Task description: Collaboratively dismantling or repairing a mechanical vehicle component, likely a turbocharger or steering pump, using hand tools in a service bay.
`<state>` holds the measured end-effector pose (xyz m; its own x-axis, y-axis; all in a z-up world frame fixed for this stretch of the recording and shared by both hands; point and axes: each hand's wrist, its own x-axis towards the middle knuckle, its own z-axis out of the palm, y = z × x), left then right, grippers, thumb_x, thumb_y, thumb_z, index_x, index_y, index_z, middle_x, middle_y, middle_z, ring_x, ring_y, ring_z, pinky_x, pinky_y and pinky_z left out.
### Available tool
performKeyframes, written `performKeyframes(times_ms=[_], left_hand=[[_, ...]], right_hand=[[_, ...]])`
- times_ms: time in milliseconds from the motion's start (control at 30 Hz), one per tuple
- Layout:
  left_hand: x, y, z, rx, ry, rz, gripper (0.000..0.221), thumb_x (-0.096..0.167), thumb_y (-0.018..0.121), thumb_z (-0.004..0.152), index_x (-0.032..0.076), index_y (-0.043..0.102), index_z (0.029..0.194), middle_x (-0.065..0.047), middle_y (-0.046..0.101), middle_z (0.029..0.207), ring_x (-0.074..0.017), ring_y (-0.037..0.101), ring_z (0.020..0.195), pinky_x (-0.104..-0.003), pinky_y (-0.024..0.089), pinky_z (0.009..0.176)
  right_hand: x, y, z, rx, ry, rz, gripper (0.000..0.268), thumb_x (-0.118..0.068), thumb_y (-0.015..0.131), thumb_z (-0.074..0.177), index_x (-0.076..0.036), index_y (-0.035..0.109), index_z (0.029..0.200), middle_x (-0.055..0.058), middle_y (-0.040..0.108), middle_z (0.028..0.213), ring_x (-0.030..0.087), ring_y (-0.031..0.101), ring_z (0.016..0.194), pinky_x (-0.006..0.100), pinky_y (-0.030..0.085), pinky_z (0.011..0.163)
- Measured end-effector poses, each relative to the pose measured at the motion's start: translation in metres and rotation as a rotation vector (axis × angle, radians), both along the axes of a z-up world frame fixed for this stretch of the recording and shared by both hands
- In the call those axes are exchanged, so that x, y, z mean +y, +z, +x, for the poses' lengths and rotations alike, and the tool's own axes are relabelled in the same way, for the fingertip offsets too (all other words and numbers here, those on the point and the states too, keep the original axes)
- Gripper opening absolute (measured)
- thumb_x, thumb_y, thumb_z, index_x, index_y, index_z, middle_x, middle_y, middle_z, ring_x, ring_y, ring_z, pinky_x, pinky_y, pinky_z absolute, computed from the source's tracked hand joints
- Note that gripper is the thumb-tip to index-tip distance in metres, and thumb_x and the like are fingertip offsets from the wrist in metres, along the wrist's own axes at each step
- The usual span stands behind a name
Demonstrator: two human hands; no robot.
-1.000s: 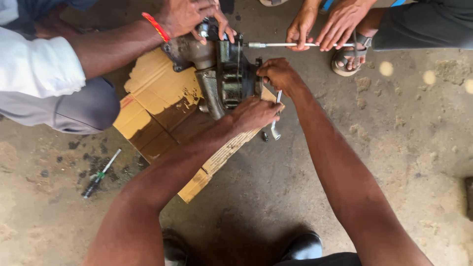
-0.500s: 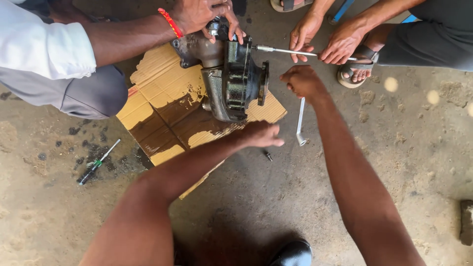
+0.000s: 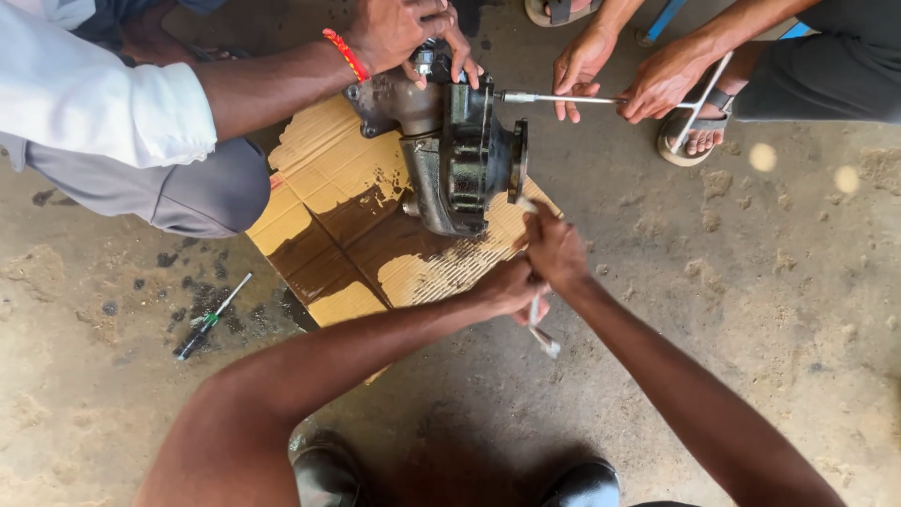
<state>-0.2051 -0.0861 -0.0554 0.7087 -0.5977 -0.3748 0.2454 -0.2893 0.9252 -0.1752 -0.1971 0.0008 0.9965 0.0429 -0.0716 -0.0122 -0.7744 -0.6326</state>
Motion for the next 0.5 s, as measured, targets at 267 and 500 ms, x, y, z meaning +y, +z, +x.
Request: performKeyframes(times_ms=[267,500], left_hand=[[0.057,0.065,0.074,-0.027,-0.642,0.395,0.027,0.027,0.05,0.104,0.007,0.067,0.108,-0.006,0.073,0.095,-0.0201,0.076,0.083,-0.029,0.061,0.061],[0.087,0.108,0.127,-0.771,0.034,0.356,0.02,0.017,0.054,0.104,0.005,0.066,0.115,-0.009,0.075,0.096,-0.0226,0.074,0.075,-0.035,0.059,0.064]], right_hand=[[0.003,0.026,0.02,0.632,-0.12,0.214,0.04,-0.029,0.04,0.11,0.0,0.058,0.13,0.017,0.071,0.086,0.012,0.056,0.05,0.028,0.049,0.042],[0.01,0.037,0.006,0.814,-0.099,0.348,0.03,-0.028,0.038,0.108,-0.008,0.048,0.129,0.014,0.071,0.09,0.012,0.051,0.053,0.027,0.044,0.044]])
